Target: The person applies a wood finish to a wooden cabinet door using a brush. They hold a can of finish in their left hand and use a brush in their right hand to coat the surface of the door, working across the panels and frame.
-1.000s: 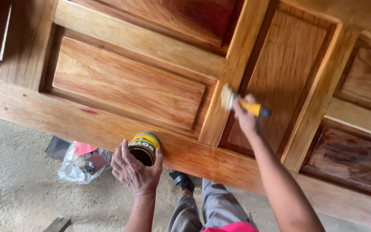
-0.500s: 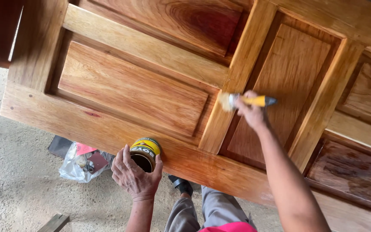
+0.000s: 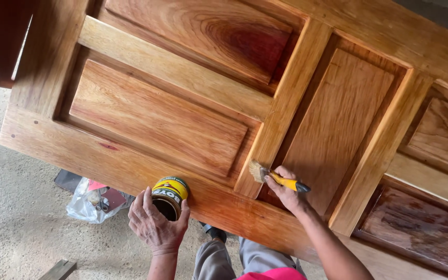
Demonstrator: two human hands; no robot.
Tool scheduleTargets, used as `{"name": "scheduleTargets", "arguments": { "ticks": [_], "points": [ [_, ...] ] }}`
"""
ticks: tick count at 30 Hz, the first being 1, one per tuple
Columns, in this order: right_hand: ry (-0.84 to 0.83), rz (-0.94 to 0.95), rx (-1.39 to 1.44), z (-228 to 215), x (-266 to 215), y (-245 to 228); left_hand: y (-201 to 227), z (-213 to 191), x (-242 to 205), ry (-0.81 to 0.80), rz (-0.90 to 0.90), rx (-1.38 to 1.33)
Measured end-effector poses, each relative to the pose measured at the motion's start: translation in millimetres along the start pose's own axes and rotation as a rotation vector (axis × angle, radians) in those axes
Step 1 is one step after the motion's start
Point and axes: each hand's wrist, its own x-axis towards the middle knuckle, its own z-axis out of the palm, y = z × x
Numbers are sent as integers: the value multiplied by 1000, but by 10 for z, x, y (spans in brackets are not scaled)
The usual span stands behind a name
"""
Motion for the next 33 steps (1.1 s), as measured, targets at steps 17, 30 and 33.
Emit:
{"name": "scheduleTargets", "arguments": {
  "ticks": [17,30,33],
  "points": [
    [243,-119,20,102,115,53,-11,-22,-7,9,14,-19],
    [-128,42,66,139,216,-341,-75,-47,16,3,44,-75],
    [135,-50,-1,129,630,-502,-86,-59,41,-30,21,-85]
  ]
}}
